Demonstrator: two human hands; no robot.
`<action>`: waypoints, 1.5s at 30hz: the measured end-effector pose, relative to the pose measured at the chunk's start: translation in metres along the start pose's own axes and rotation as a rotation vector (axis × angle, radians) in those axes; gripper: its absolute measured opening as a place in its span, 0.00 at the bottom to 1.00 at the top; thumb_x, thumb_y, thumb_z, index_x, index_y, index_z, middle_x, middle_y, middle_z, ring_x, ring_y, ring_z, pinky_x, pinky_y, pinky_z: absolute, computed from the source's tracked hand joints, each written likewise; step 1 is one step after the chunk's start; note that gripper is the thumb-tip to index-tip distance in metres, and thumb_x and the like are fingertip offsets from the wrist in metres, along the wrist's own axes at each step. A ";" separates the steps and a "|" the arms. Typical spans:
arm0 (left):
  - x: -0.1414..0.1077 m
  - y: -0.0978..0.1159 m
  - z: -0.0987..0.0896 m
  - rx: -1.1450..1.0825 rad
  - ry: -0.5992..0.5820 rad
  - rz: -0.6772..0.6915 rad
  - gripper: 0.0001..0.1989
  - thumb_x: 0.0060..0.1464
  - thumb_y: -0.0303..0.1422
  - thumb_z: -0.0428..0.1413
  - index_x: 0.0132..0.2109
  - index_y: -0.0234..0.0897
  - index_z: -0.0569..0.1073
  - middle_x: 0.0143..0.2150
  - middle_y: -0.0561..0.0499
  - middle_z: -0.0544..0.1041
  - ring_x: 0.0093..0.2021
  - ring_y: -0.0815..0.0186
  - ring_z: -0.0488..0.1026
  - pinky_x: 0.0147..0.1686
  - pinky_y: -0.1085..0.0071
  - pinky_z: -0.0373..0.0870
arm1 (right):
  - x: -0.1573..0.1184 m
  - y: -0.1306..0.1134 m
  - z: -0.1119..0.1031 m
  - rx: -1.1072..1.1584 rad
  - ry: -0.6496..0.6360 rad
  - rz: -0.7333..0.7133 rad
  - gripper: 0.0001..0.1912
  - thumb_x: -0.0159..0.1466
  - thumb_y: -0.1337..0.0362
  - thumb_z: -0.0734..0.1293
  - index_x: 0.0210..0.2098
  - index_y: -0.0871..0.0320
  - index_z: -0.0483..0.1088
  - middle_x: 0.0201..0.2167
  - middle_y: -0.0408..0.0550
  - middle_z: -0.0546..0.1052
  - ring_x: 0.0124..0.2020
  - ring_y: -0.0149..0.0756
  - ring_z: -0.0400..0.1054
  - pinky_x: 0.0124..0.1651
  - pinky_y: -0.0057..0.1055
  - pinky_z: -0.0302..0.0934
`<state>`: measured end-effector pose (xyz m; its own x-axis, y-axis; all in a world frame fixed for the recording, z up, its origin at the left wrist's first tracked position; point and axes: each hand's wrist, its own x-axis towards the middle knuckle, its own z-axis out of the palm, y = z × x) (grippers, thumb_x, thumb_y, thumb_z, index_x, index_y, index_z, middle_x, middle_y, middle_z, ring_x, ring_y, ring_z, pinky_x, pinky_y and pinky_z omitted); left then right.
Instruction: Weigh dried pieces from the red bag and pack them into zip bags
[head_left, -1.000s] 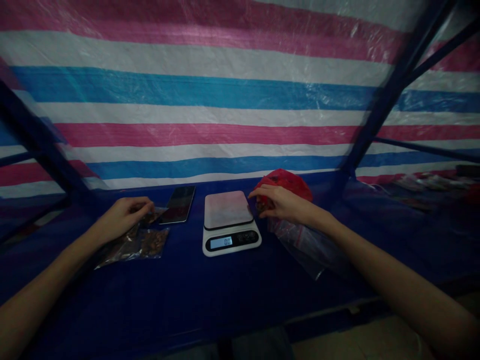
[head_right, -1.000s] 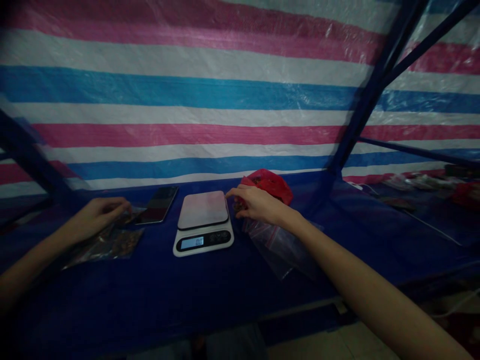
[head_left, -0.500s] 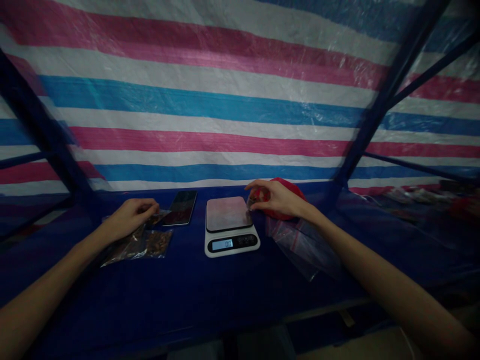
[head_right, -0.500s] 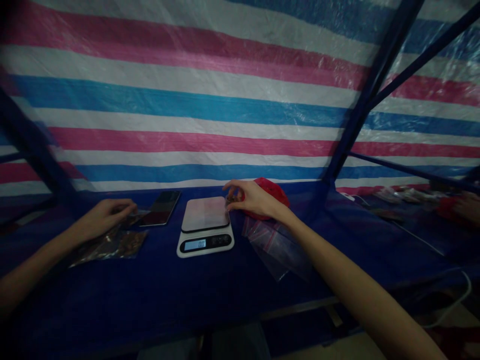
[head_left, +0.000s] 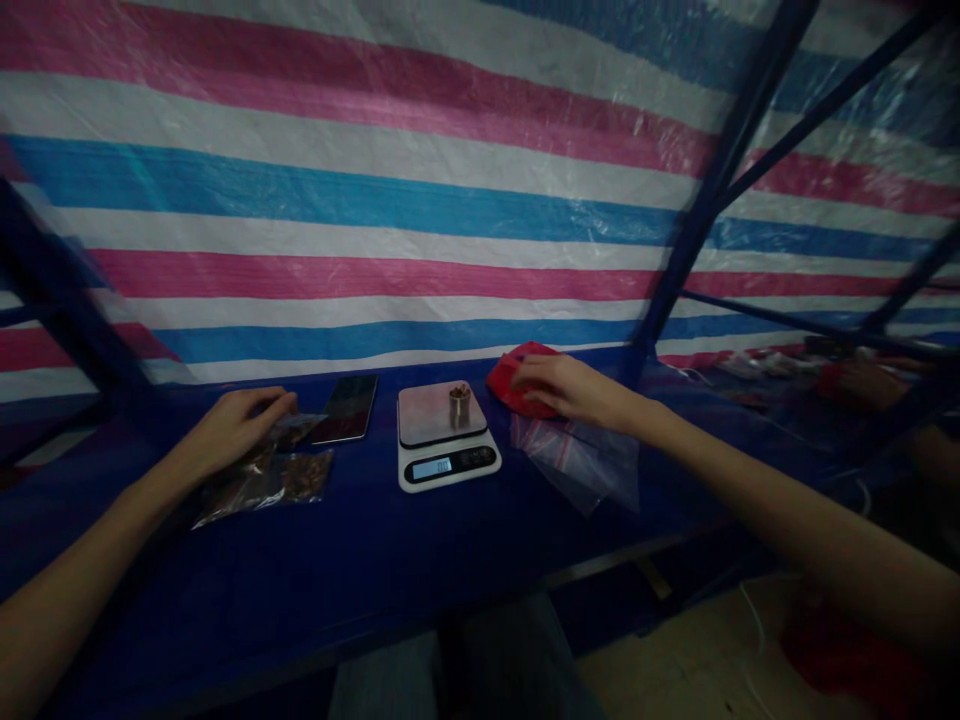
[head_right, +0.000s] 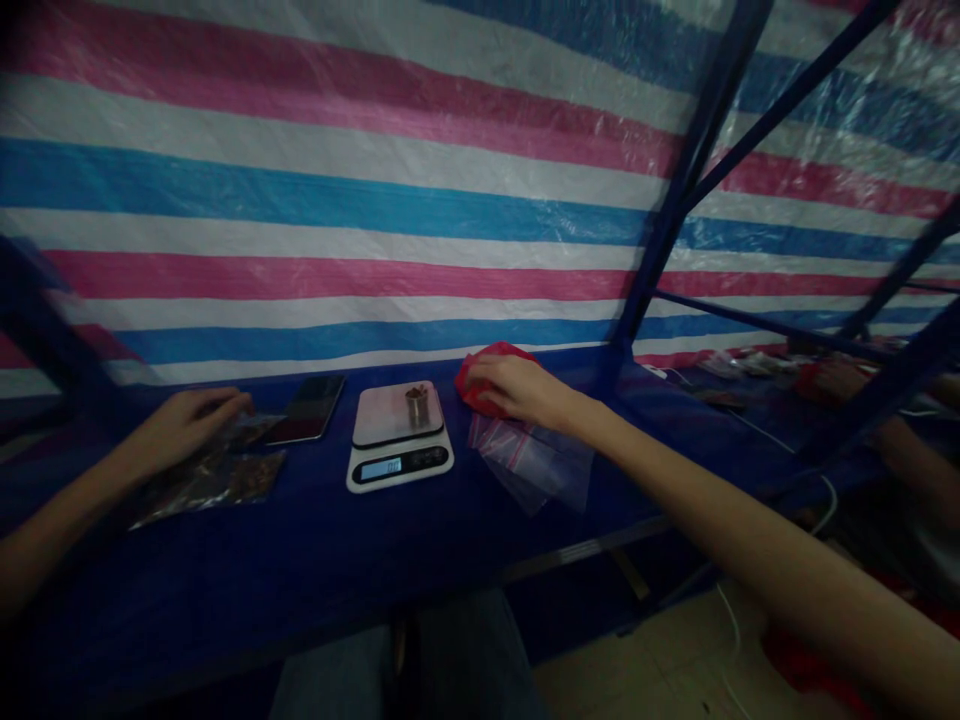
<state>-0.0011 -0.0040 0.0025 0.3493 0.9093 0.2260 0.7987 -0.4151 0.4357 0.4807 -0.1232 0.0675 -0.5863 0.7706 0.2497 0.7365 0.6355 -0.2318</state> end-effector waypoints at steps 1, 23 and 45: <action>0.000 0.002 -0.001 0.001 0.023 0.020 0.26 0.63 0.52 0.46 0.40 0.35 0.77 0.33 0.53 0.78 0.38 0.59 0.72 0.40 0.71 0.63 | -0.016 0.004 -0.001 0.052 -0.072 0.010 0.10 0.68 0.72 0.65 0.46 0.60 0.76 0.45 0.53 0.78 0.46 0.41 0.73 0.51 0.37 0.65; -0.025 0.246 0.015 -0.422 -0.148 0.753 0.32 0.59 0.39 0.63 0.67 0.40 0.64 0.67 0.40 0.68 0.66 0.54 0.67 0.66 0.52 0.64 | -0.007 -0.100 -0.034 0.018 0.414 -0.192 0.04 0.68 0.66 0.68 0.37 0.58 0.76 0.36 0.49 0.74 0.39 0.39 0.69 0.43 0.34 0.62; 0.006 0.203 0.020 0.103 0.044 0.707 0.13 0.62 0.25 0.51 0.53 0.37 0.68 0.50 0.44 0.76 0.52 0.55 0.72 0.53 0.54 0.70 | 0.055 -0.074 0.053 -0.001 0.486 -0.381 0.14 0.69 0.74 0.62 0.52 0.58 0.73 0.48 0.53 0.80 0.51 0.42 0.75 0.52 0.41 0.72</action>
<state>0.1735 -0.0820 0.0748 0.7823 0.4207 0.4594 0.4312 -0.8980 0.0879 0.3762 -0.1254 0.0488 -0.5873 0.3793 0.7150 0.5063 0.8614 -0.0411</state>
